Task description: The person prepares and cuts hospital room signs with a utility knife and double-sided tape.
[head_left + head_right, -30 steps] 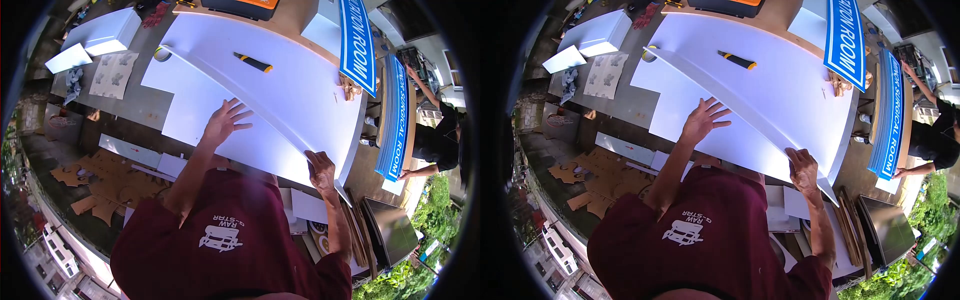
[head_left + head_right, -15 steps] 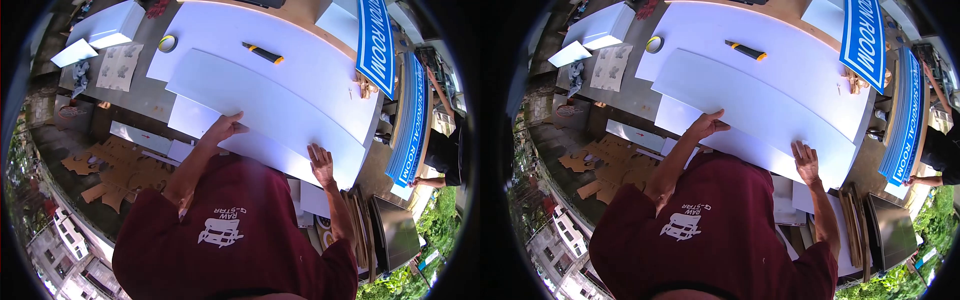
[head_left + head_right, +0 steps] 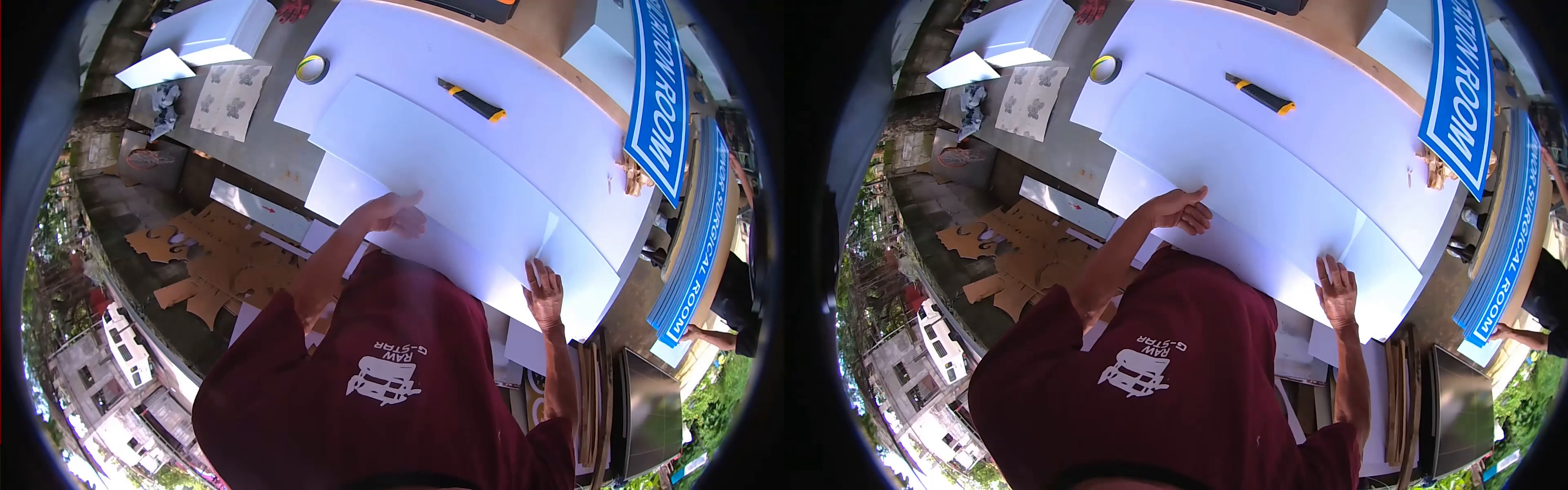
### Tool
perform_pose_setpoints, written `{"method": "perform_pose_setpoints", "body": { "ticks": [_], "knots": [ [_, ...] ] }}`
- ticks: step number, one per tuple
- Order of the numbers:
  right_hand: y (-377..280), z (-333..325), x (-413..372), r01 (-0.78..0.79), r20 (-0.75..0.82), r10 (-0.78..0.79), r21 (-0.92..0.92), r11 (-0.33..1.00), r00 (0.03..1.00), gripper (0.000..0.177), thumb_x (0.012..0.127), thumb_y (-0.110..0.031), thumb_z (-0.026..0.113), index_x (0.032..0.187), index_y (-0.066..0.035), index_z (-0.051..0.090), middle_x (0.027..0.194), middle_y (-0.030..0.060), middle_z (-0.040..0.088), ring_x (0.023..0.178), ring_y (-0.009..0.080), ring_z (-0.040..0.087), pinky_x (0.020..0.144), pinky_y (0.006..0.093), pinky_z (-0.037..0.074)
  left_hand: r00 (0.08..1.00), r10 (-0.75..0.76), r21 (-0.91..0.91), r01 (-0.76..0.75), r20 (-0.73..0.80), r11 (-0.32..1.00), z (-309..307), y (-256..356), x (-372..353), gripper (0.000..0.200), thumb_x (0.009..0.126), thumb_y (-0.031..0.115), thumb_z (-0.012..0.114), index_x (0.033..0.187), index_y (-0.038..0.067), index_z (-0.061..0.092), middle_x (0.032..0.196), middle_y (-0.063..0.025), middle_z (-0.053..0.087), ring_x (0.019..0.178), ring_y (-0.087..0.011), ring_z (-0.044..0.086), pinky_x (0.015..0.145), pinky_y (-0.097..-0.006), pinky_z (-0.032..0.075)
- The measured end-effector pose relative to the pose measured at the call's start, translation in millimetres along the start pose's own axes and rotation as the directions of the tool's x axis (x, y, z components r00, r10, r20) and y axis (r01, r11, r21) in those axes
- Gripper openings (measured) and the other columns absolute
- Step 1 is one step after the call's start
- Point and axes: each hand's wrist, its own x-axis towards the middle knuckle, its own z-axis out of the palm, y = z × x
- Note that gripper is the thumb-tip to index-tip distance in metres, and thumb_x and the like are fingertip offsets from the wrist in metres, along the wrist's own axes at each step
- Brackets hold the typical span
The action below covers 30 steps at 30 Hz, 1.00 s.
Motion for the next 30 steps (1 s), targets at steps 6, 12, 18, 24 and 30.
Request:
{"method": "perform_pose_setpoints", "body": {
  "ticks": [6,12,18,24,30],
  "knots": [
    [-22.7,-17.9,31.9,-0.085,-0.058,0.094,0.146,0.986,0.994,0.028,0.089,-0.013,0.07,0.116,-0.003,0.065,0.121,0.0123,0.06,0.103,0.0293,0.06,0.084,0.0426,0.053,0.796,0.491,0.474,-0.3,-0.355,0.828,-92.9,75.9,-57.7,0.043,0.091,0.04,0.072,0.108,0.001,0.07,0.088,-0.0165,0.074,0.071,-0.022,0.072,0.06,-0.0324,0.058],
    [-59.6,-25.5,138.6,-0.174,-0.292,0.286,0.354,0.919,0.913,0.019,0.087,0.003,0.066,0.106,0.001,0.067,0.104,0.0145,0.066,0.091,0.0294,0.064,0.076,0.0402,0.055,-0.102,0.963,0.937,0.223,-0.251,0.268,-209.5,172.1,-42.4,0.045,0.075,0.03,0.085,0.11,0.006,0.07,0.102,-0.0123,0.072,0.107,-0.0332,0.062,0.09,-0.0478,0.051],
    [-100.8,-36.6,287.9,-0.078,-0.387,0.294,0.486,0.87,0.874,0.019,0.086,0.001,0.069,0.105,-0.004,0.07,0.102,0.0098,0.069,0.092,0.0276,0.064,0.076,0.0398,0.055,0.122,0.985,0.938,0.339,-0.123,0.075,-223.1,203.5,-40.4,0.034,0.075,0.025,0.084,0.099,0.005,0.071,0.095,-0.0116,0.072,0.098,-0.0324,0.064,0.086,-0.0477,0.05],
    [-114.5,-47.6,399.6,-0.167,-0.427,0.34,0.393,0.904,0.838,0.033,0.087,-0.01,0.071,0.12,-0.006,0.065,0.118,0.0122,0.064,0.108,0.0309,0.059,0.091,0.0447,0.05,-0.092,0.965,0.964,-0.078,0.245,-0.252,-182.8,189.7,-58.2,0.016,0.08,0.008,0.077,0.095,0.005,0.069,0.085,-0.0087,0.071,0.085,-0.0271,0.068,0.087,-0.0408,0.048],
    [-97.1,-43.4,432.6,-0.147,-0.291,0.372,0.58,0.801,0.882,0.039,0.089,-0.016,0.073,0.125,-0.006,0.063,0.124,0.0136,0.064,0.11,0.0311,0.063,0.087,0.0432,0.054,-0.067,0.953,0.925,-0.23,0.295,-0.303,-127.7,159.1,-86.5,0.021,0.077,0.004,0.079,0.095,0.006,0.068,0.084,-0.006,0.067,0.087,-0.026,0.064,0.086,-0.04,0.049]
  ]
}}
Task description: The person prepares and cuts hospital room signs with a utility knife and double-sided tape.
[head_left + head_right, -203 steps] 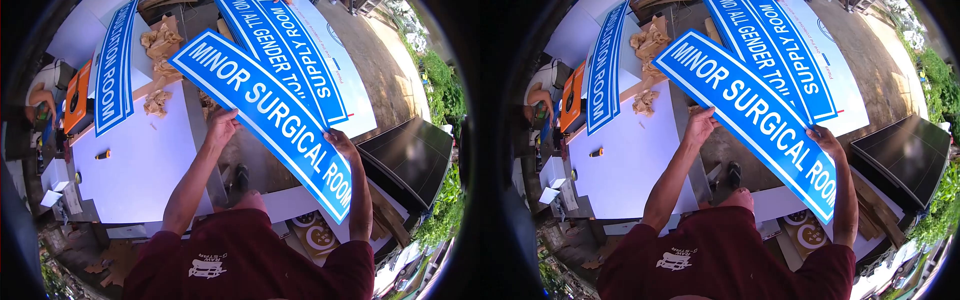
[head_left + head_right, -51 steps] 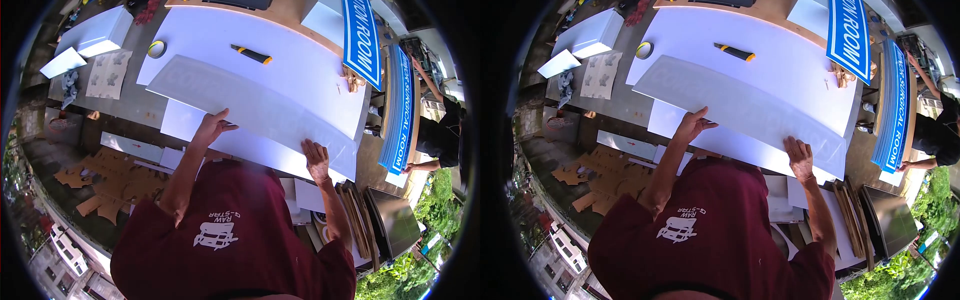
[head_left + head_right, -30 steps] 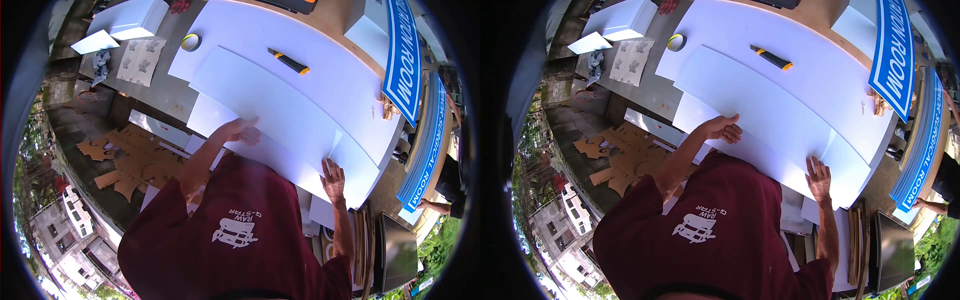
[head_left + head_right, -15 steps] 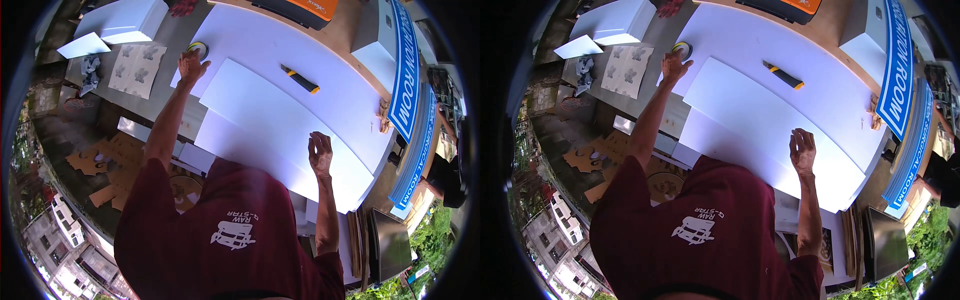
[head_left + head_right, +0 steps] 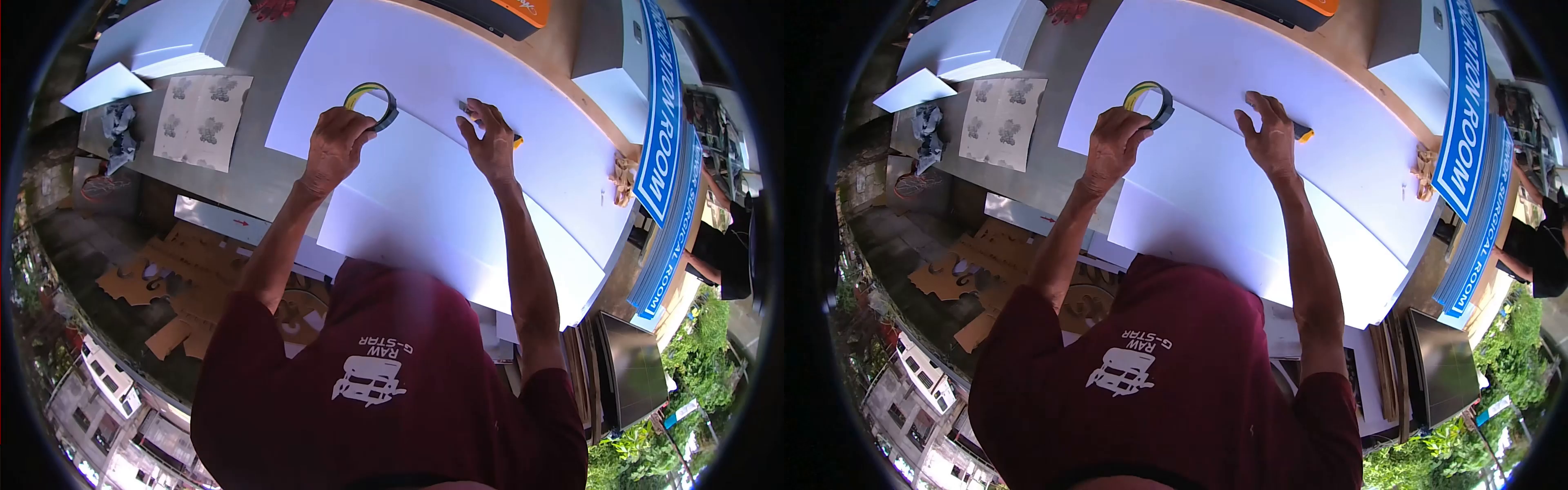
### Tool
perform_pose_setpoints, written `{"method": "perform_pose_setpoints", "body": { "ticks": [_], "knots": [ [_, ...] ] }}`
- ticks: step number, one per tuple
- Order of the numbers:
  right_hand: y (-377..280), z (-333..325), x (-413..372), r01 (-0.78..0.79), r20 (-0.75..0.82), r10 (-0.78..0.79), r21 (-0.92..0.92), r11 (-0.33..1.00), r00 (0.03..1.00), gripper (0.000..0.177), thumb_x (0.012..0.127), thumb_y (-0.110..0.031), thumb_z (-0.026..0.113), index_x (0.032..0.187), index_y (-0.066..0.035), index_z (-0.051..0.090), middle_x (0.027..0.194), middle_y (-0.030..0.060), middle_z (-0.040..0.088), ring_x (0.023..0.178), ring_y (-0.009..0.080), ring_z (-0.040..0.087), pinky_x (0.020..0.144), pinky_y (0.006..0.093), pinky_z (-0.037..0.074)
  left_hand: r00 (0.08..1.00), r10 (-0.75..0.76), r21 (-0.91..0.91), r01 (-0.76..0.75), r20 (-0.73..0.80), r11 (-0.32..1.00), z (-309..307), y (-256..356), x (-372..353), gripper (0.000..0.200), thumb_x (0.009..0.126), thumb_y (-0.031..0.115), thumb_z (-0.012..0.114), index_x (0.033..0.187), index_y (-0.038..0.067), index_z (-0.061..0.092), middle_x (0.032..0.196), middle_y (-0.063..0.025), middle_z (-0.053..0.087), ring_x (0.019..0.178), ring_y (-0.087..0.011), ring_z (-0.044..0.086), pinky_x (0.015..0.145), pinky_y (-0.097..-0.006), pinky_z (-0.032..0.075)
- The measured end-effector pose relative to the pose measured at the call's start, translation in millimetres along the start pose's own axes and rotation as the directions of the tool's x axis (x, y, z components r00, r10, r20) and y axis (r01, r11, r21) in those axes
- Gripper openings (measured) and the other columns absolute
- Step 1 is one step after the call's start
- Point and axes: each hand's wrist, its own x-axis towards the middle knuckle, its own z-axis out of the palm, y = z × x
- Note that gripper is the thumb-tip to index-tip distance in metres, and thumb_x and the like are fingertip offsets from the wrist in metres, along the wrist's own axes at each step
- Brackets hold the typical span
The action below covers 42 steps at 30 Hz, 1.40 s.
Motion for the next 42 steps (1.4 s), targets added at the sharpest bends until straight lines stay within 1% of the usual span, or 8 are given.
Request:
{"method": "perform_pose_setpoints", "body": {
  "ticks": [3,9,15,21,25,31,33,42],
  "knots": [
    [-57.0,-6.9,-11.4,-0.002,0.163,-0.046,0.28,0.96,0.986,0.038,0.092,-0.014,0.071,0.128,-0.004,0.063,0.125,0.0156,0.066,0.104,0.0293,0.068,0.084,0.039,0.058,0.998,0.022,-0.028,-0.02,0.064,0.999,1.8,27.9,-2.8,0.021,0.078,0.004,0.078,0.096,0.007,0.068,0.084,-0.0057,0.066,0.088,-0.026,0.064,0.087,-0.0408,0.049],
    [-74.8,3.2,-60.4,-0.079,-0.036,0.091,0.262,0.962,0.995,0.029,0.088,0.002,0.069,0.117,0.001,0.066,0.114,0.0174,0.07,0.09,0.0303,0.073,0.074,0.0368,0.058,0.988,0.058,-0.157,-0.036,0.141,0.987,25.6,55.4,-8.1,0.023,0.078,0.003,0.077,0.098,0.006,0.067,0.086,-0.0059,0.064,0.091,-0.0288,0.062,0.09,-0.0437,0.049],
    [-56.1,-39.9,-124.5,-0.295,-0.087,0.344,0.345,0.891,0.935,0.015,0.088,-0.002,0.072,0.103,-0.003,0.072,0.099,0.0116,0.073,0.083,0.0239,0.072,0.071,0.0333,0.057,0.917,0.077,-0.281,0.039,0.391,0.959,49.1,99.8,-10.9,0.022,0.086,0.007,0.072,0.107,0.006,0.065,0.088,-0.0084,0.061,0.091,-0.0302,0.061,0.088,-0.0451,0.048],
    [-8.6,-108.9,-205.5,-0.494,-0.126,0.584,0.411,0.766,0.802,0.011,0.091,-0.011,0.073,0.098,-0.004,0.075,0.092,0.0076,0.073,0.08,0.0174,0.07,0.069,0.0293,0.053,0.722,0.142,-0.357,0.152,0.677,0.922,105.0,185.2,8.0,0.033,0.092,0.012,0.069,0.124,0.007,0.066,0.086,-0.0144,0.065,0.069,-0.0275,0.062,0.064,-0.0396,0.05],
    [45.7,-161.8,-264.3,-0.651,-0.073,0.818,0.567,0.505,0.571,0.021,0.089,-0.019,0.075,0.101,-0.002,0.074,0.081,0.006,0.071,0.073,0.0103,0.062,0.066,0.0264,0.049,0.584,0.166,-0.338,0.2,0.795,0.92,163.0,260.1,23.7,0.022,0.09,0.022,0.069,0.104,0.007,0.076,0.074,-0.0138,0.069,0.068,-0.0311,0.067,0.069,-0.0419,0.053],
    [132.0,-250.3,-333.8,-0.643,-0.273,0.876,0.598,0.479,0.398,0.041,0.083,-0.035,0.081,0.101,0.001,0.074,0.083,0.0068,0.069,0.079,0.014,0.056,0.077,0.0312,0.046,0.348,0.164,-0.262,0.255,0.923,0.931,280.9,372.6,42.3,0.035,0.083,0.041,0.072,0.094,0.008,0.08,0.076,-0.0144,0.073,0.076,-0.0322,0.072,0.076,-0.0422,0.055],
    [172.6,-278.2,-357.5,-0.684,-0.302,0.879,0.551,0.478,0.37,0.043,0.086,-0.036,0.076,0.106,0.003,0.073,0.095,0.0151,0.074,0.087,0.0211,0.066,0.08,0.033,0.051,0.275,0.178,-0.268,0.337,0.945,0.903,321.4,409.3,46.4,0.036,0.082,0.042,0.072,0.094,0.009,0.08,0.078,-0.0147,0.074,0.08,-0.0314,0.072,0.078,-0.0411,0.055],
    [282.1,-322.9,-388.0,-0.748,-0.465,0.846,0.458,0.48,0.258,0.028,0.084,-0.026,0.077,0.102,-0.005,0.079,0.092,0.0148,0.077,0.085,0.0226,0.074,0.078,0.0345,0.057,0.368,-0.011,-0.04,0.13,0.93,0.991,422.0,507.1,49.7,0.029,0.083,0.037,0.074,0.091,0.01,0.08,0.079,-0.0114,0.075,0.077,-0.0293,0.072,0.074,-0.04,0.056]
  ]
}}
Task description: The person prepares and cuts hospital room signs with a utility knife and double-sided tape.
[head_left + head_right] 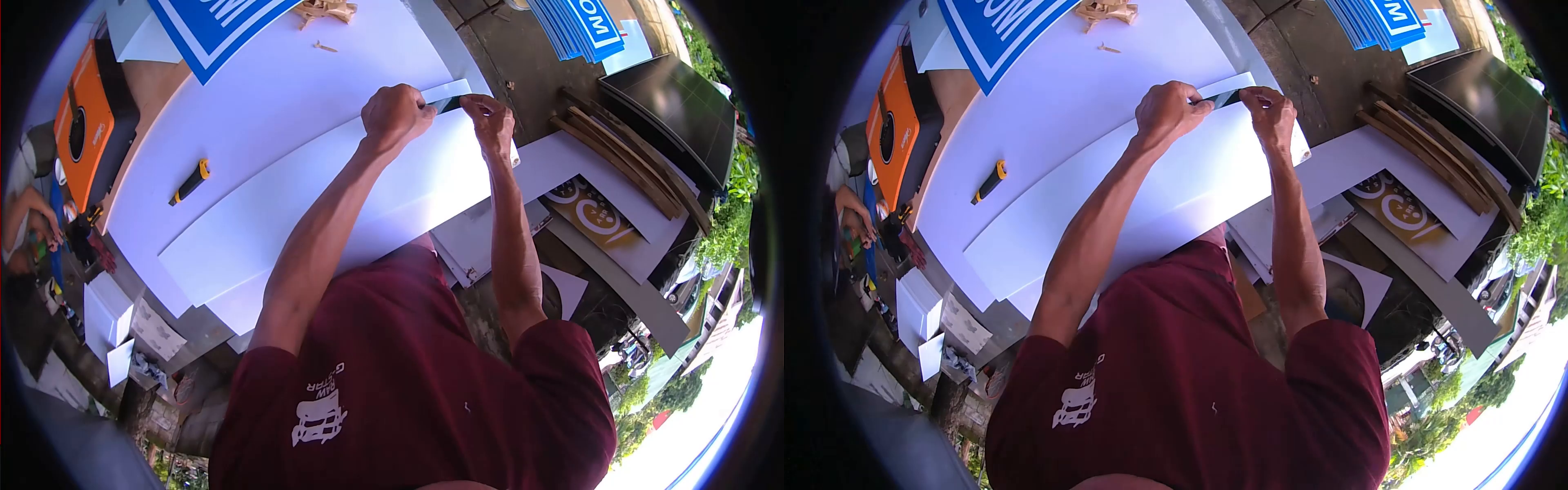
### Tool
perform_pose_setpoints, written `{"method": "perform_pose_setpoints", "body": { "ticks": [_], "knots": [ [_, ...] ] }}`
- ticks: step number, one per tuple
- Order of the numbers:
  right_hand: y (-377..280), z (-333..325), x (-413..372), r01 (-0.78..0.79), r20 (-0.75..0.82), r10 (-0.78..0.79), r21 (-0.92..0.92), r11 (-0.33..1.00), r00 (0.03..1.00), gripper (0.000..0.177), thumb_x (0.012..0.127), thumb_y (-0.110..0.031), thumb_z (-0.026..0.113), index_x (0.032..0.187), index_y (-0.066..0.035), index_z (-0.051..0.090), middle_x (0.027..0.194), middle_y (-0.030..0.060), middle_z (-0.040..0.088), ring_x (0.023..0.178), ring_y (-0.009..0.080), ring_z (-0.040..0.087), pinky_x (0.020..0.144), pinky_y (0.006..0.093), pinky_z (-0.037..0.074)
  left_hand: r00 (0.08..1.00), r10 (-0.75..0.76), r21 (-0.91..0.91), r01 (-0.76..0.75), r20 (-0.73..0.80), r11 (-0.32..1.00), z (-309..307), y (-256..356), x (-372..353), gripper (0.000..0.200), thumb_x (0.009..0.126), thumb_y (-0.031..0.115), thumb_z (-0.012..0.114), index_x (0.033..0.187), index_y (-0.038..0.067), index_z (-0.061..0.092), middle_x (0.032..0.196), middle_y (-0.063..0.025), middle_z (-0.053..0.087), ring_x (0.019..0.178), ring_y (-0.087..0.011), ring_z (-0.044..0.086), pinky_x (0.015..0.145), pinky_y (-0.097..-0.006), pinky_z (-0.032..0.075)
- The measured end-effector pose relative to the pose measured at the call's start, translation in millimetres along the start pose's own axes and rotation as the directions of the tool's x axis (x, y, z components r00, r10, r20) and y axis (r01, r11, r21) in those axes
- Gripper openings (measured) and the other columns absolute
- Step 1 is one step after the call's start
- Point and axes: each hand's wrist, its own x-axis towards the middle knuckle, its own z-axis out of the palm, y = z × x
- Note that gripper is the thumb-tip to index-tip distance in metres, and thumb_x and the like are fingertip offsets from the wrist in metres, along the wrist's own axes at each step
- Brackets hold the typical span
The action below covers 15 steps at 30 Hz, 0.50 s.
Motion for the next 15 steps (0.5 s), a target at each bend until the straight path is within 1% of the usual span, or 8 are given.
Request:
{"method": "perform_pose_setpoints", "body": {
  "ticks": [1,2,5,7,8,10,13,15],
  "knots": [
    [3.4,1.3,6.3,-0.009,-0.012,0.009,-0.005,1.0,1.0,0.027,0.084,-0.025,0.077,0.101,-0.005,0.079,0.091,0.0145,0.077,0.084,0.0223,0.074,0.078,0.034,0.057,1.0,-0.014,0.057,0.014,0.004,0.998,3.8,4.6,7.0,0.03,0.084,0.038,0.075,0.093,0.01,0.08,0.08,-0.011,0.075,0.077,-0.0289,0.073,0.073,-0.0403,0.056],
    [6.7,3.5,12.1,-0.019,-0.022,0.019,-0.009,1.0,1.0,0.025,0.083,-0.024,0.077,0.1,-0.005,0.079,0.09,0.0143,0.077,0.083,0.022,0.074,0.077,0.0336,0.057,1.0,-0.004,0.092,0.006,-0.023,0.996,8.1,8.2,12.8,0.028,0.084,0.036,0.074,0.092,0.01,0.079,0.078,-0.0109,0.075,0.077,-0.0295,0.072,0.072,-0.0412,0.056],
    [12.6,7.8,20.5,-0.019,-0.063,0.019,-0.008,1.0,0.998,0.021,0.082,-0.02,0.078,0.098,-0.005,0.079,0.085,0.0129,0.077,0.078,0.0204,0.074,0.075,0.0314,0.058,0.997,-0.077,0.211,0.073,0.009,0.975,16.3,22.2,28.9,0.027,0.083,0.034,0.074,0.088,0.009,0.078,0.077,-0.0116,0.074,0.077,-0.0301,0.072,0.071,-0.0421,0.056],
    [18.9,10.3,25.6,-0.023,-0.068,0.023,-0.001,1.0,0.997,0.021,0.082,-0.019,0.078,0.098,-0.005,0.079,0.084,0.0136,0.077,0.076,0.0201,0.074,0.074,0.0312,0.058,0.998,-0.047,0.225,0.052,-0.03,0.973,24.7,20.7,35.4,0.026,0.083,0.033,0.073,0.085,0.008,0.078,0.076,-0.0121,0.073,0.076,-0.0306,0.072,0.071,-0.0428,0.056],
    [21.4,11.4,26.6,0.008,-0.069,-0.009,-0.007,1.0,0.998,0.021,0.082,-0.019,0.078,0.097,-0.004,0.079,0.083,0.0142,0.076,0.075,0.0203,0.074,0.074,0.0313,0.058,0.998,-0.031,0.233,0.042,-0.05,0.972,27.6,19.0,37.9,0.026,0.083,0.033,0.073,0.083,0.007,0.077,0.075,-0.0124,0.073,0.076,-0.0308,0.072,0.07,-0.0431,0.056],
    [21.9,11.3,30.2,0.076,-0.074,-0.077,-0.021,0.997,0.994,0.019,0.082,-0.019,0.078,0.095,-0.004,0.079,0.082,0.0155,0.076,0.073,0.0208,0.074,0.073,0.0315,0.058,0.999,-0.046,0.26,0.052,-0.028,0.964,28.6,18.8,42.1,0.026,0.084,0.032,0.073,0.082,0.006,0.077,0.075,-0.0129,0.073,0.076,-0.0309,0.072,0.07,-0.0435,0.056],
    [19.3,8.9,36.2,0.119,-0.001,-0.12,-0.126,0.985,0.993,0.023,0.082,-0.017,0.077,0.101,-0.003,0.078,0.083,0.0171,0.075,0.073,0.0217,0.074,0.073,0.0326,0.058,0.998,-0.062,0.279,0.064,-0.015,0.958,29.2,22.7,47.8,0.027,0.084,0.032,0.073,0.082,0.006,0.076,0.075,-0.0131,0.073,0.077,-0.0309,0.072,0.071,-0.0439,0.056],
    [14.1,9.2,39.2,0.041,0.031,-0.037,-0.117,0.992,0.999,0.03,0.082,-0.016,0.078,0.107,0.0,0.074,0.084,0.0168,0.076,0.073,0.0218,0.074,0.074,0.0335,0.058,0.997,-0.077,0.292,0.074,-0.003,0.954,27.7,24.3,48.2,0.026,0.084,0.032,0.074,0.082,0.006,0.076,0.076,-0.0132,0.073,0.077,-0.0309,0.072,0.072,-0.044,0.056]
  ]
}}
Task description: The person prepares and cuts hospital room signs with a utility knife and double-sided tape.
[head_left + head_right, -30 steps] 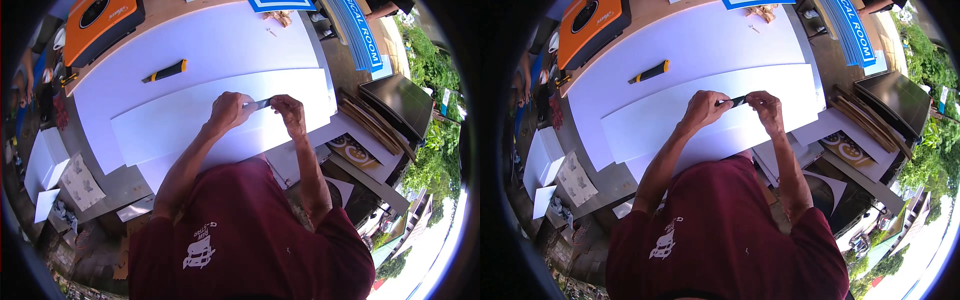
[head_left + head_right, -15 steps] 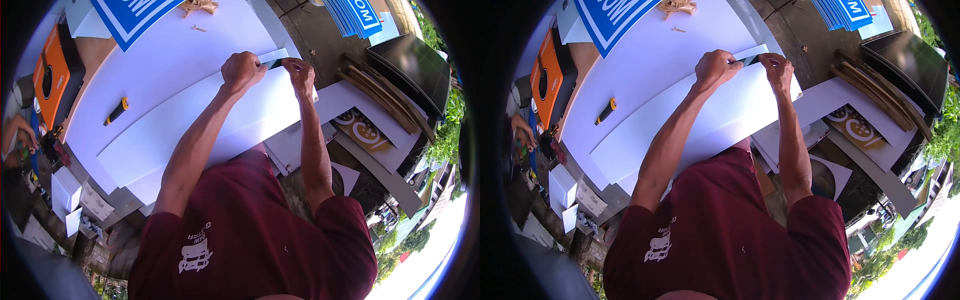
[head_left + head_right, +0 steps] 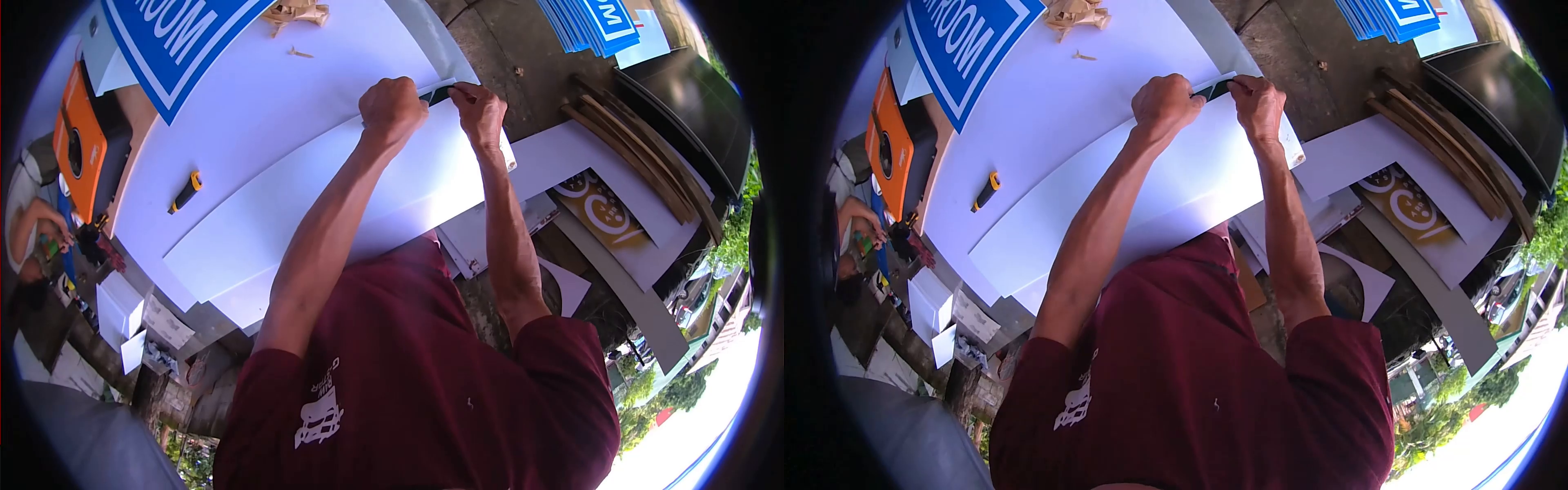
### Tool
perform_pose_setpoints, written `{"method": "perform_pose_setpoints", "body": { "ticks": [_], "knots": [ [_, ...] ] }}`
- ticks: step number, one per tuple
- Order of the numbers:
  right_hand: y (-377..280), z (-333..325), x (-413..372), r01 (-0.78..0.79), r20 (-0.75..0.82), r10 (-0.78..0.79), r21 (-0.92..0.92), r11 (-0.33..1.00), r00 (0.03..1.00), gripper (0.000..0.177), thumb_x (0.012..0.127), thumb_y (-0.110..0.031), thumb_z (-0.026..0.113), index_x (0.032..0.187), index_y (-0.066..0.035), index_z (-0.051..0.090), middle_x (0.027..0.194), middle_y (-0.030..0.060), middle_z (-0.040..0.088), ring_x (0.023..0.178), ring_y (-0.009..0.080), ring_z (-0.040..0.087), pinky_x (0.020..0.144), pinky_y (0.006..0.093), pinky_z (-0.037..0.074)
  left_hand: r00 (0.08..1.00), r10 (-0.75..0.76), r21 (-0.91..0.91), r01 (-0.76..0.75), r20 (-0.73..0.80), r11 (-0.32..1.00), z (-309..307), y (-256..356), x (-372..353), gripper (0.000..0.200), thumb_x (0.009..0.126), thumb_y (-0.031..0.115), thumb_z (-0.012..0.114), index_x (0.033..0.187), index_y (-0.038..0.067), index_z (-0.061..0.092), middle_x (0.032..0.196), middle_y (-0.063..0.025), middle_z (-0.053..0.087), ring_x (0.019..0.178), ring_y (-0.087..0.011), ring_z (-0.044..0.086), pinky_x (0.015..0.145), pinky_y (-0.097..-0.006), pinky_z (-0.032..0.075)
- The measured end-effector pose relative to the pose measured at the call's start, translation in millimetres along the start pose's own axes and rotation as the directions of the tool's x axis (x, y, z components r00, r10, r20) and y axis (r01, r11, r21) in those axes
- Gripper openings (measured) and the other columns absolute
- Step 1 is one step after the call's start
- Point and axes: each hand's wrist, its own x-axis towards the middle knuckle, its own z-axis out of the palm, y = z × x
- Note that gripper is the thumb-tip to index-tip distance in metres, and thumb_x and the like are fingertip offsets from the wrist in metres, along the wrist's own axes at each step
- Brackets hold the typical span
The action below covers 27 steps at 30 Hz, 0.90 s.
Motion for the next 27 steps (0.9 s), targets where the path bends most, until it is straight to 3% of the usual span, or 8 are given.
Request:
{"method": "perform_pose_setpoints", "body": {
  "ticks": [4,7,19,22,25,27],
  "knots": [
    [5.1,-1.4,7.5,0.0,0.053,0.001,-0.017,1.0,0.999,0.041,0.083,-0.016,0.079,0.116,0.004,0.066,0.088,0.0163,0.076,0.074,0.022,0.074,0.073,0.0344,0.06,1.0,-0.013,0.013,0.013,0.027,1.0,-2.9,3.4,-0.4,0.027,0.084,0.032,0.075,0.082,0.005,0.075,0.077,-0.0132,0.073,0.078,-0.0311,0.072,0.073,-0.0441,0.056],
    [9.0,-1.0,10.9,-0.029,0.066,0.028,0.016,0.999,0.997,0.042,0.08,-0.02,0.083,0.111,0.004,0.067,0.086,0.0145,0.076,0.076,0.019,0.073,0.072,0.0326,0.058,0.999,-0.027,0.014,0.026,0.031,1.0,-1.9,3.4,0.3,0.027,0.085,0.032,0.075,0.082,0.005,0.075,0.077,-0.0133,0.073,0.078,-0.0312,0.072,0.073,-0.0441,0.056],
    [2.9,-1.1,9.9,-0.056,0.05,0.056,0.01,0.998,0.997,0.04,0.08,-0.022,0.082,0.109,0.002,0.068,0.087,0.0141,0.076,0.077,0.021,0.073,0.074,0.0346,0.058,0.999,-0.035,-0.001,0.035,0.029,0.999,-3.4,2.6,2.4,0.028,0.084,0.034,0.075,0.083,0.006,0.076,0.079,-0.0143,0.073,0.08,-0.0317,0.073,0.074,-0.0444,0.057],
    [3.2,4.3,11.7,-0.018,0.014,0.02,-0.156,0.988,1.0,0.045,0.078,-0.027,0.084,0.11,0.0,0.068,0.089,0.0118,0.075,0.08,0.0227,0.073,0.077,0.0362,0.058,0.999,-0.025,0.002,0.025,0.046,1.0,-7.3,4.1,0.2,0.026,0.083,0.031,0.075,0.087,0.006,0.076,0.085,-0.0156,0.075,0.085,-0.0314,0.074,0.075,-0.0418,0.058],
    [-7.3,-0.6,9.6,-0.046,-0.027,0.039,-0.323,0.945,0.999,0.045,0.075,-0.031,0.086,0.107,-0.005,0.069,0.103,0.0113,0.073,0.094,0.0269,0.072,0.084,0.0392,0.056,0.998,-0.041,0.0,0.041,0.049,0.999,-7.1,3.1,0.6,0.028,0.085,0.034,0.074,0.089,0.006,0.077,0.086,-0.0152,0.075,0.087,-0.0316,0.074,0.077,-0.0429,0.058],
    [4.5,-1.0,11.5,-0.033,0.057,0.048,-0.239,0.97,0.997,0.045,0.075,-0.032,0.086,0.108,-0.006,0.069,0.107,0.0117,0.072,0.096,0.0262,0.071,0.083,0.039,0.057,0.997,-0.05,-0.017,0.051,0.065,0.999,-6.4,1.6,0.0,0.029,0.087,0.035,0.074,0.09,0.006,0.077,0.086,-0.0149,0.075,0.088,-0.0318,0.073,0.078,-0.044,0.057]
  ]
}}
